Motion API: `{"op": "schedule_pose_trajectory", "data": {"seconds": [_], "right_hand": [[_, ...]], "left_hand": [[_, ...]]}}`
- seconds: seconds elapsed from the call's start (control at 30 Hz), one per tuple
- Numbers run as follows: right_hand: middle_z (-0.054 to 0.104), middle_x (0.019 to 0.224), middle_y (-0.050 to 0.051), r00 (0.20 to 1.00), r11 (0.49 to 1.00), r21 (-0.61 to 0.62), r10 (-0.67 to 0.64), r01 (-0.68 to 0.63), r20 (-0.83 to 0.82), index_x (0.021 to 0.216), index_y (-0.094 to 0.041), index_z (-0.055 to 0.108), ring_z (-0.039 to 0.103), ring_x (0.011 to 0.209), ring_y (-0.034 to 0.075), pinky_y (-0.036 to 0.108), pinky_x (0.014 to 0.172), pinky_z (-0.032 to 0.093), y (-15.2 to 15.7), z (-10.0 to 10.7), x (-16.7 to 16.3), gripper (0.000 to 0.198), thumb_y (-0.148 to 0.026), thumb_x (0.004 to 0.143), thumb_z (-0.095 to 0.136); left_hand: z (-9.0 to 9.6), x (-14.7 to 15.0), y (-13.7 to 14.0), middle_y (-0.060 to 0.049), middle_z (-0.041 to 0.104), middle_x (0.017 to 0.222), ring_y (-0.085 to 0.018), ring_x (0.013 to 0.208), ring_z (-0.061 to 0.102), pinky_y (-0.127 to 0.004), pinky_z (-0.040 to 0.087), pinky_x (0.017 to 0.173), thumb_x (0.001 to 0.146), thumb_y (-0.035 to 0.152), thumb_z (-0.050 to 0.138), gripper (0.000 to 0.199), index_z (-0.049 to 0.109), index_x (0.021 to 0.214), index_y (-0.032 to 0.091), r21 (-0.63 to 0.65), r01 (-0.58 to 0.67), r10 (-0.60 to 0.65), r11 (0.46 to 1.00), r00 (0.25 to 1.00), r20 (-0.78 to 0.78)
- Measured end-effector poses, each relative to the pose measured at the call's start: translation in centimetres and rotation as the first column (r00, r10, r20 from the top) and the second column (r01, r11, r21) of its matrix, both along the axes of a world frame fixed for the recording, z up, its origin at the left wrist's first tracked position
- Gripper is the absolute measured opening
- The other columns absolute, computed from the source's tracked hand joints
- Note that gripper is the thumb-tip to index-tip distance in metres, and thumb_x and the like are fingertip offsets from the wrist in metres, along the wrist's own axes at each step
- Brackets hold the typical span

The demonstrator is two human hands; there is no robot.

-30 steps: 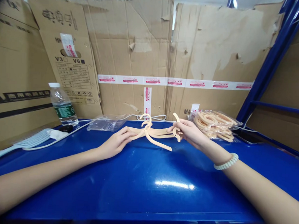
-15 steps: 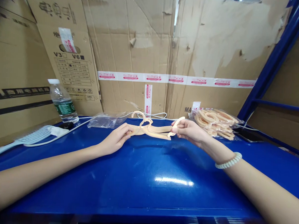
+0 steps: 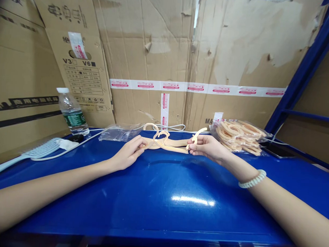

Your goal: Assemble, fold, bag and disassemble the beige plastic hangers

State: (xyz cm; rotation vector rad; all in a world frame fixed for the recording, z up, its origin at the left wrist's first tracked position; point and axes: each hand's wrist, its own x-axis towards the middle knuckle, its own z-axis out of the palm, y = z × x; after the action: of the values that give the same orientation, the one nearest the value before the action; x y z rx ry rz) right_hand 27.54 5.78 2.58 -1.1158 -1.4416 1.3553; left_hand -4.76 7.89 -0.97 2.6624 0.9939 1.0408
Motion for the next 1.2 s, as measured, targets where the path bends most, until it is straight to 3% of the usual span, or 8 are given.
{"op": "schedule_pose_trajectory", "data": {"seconds": [0.17,0.3,0.4,0.6,0.83,1.2], "right_hand": [[0.067,0.074,0.001,0.998,1.0,-0.004,0.006,-0.006,0.067,0.076,-0.015,0.066,0.063,0.066,0.012,0.022,0.065,0.056,0.2,-0.1,0.3,0.034,-0.033,0.058,0.089],[0.066,0.078,0.002,0.998,0.995,-0.076,0.064,-0.064,-0.007,0.072,-0.016,0.062,0.067,0.082,0.017,0.029,0.078,0.058,0.1,-0.3,0.1,0.029,-0.028,0.062,0.087],[0.068,0.083,0.004,0.995,0.982,-0.169,0.08,-0.089,-0.064,0.073,-0.016,0.06,0.069,0.091,0.023,0.03,0.079,0.058,0.1,-0.5,-0.2,0.025,-0.021,0.065,0.083],[0.069,0.074,0.004,0.994,0.97,-0.222,0.086,-0.1,-0.073,0.073,-0.017,0.057,0.072,0.079,0.021,0.027,0.072,0.06,0.1,-0.6,-0.3,0.017,-0.013,0.073,0.073],[0.069,0.075,0.005,0.995,0.984,-0.145,0.101,-0.104,-0.029,0.073,-0.017,0.057,0.071,0.078,0.019,0.024,0.07,0.06,0.1,-0.8,-0.3,0.022,-0.017,0.069,0.079],[0.067,0.064,0.005,0.994,0.987,0.12,-0.11,0.107,0.014,0.067,-0.02,0.05,0.066,0.062,0.017,0.024,0.057,0.056,-0.4,-1.2,-1.1,0.037,-0.022,0.057,0.086]], "left_hand": [[0.0,0.0,0.0,-0.003,0.051,0.088,-0.016,0.077,0.051,-0.03,0.045,0.072,0.089,0.013,0.043,0.011,0.052,0.092,0.018,0.007,-0.003,0.003,1.0,1.0,0.012],[0.1,0.0,-0.1,-0.003,0.051,0.088,-0.017,0.077,0.051,-0.03,0.045,0.073,0.089,0.014,0.042,0.011,0.053,0.093,0.018,0.014,-0.002,0.001,1.0,1.0,0.015],[0.1,0.0,-0.2,-0.003,0.052,0.089,-0.017,0.079,0.052,-0.03,0.045,0.074,0.089,0.014,0.043,0.011,0.053,0.093,0.018,0.017,0.006,-0.006,1.0,1.0,0.012],[0.3,0.1,-0.4,-0.003,0.052,0.089,-0.017,0.08,0.052,-0.03,0.046,0.074,0.089,0.013,0.043,0.013,0.053,0.094,0.018,0.024,0.014,-0.015,1.0,1.0,0.01],[0.2,0.0,-0.3,-0.004,0.052,0.091,-0.018,0.083,0.053,-0.031,0.045,0.076,0.088,0.011,0.043,0.012,0.052,0.092,0.019,0.025,0.017,-0.017,1.0,1.0,0.003],[1.2,0.8,-2.3,-0.004,0.054,0.09,-0.019,0.083,0.049,-0.033,0.041,0.079,0.09,0.011,0.04,0.016,0.053,0.096,0.018,0.008,0.034,-0.034,0.999,0.999,-0.022]]}}
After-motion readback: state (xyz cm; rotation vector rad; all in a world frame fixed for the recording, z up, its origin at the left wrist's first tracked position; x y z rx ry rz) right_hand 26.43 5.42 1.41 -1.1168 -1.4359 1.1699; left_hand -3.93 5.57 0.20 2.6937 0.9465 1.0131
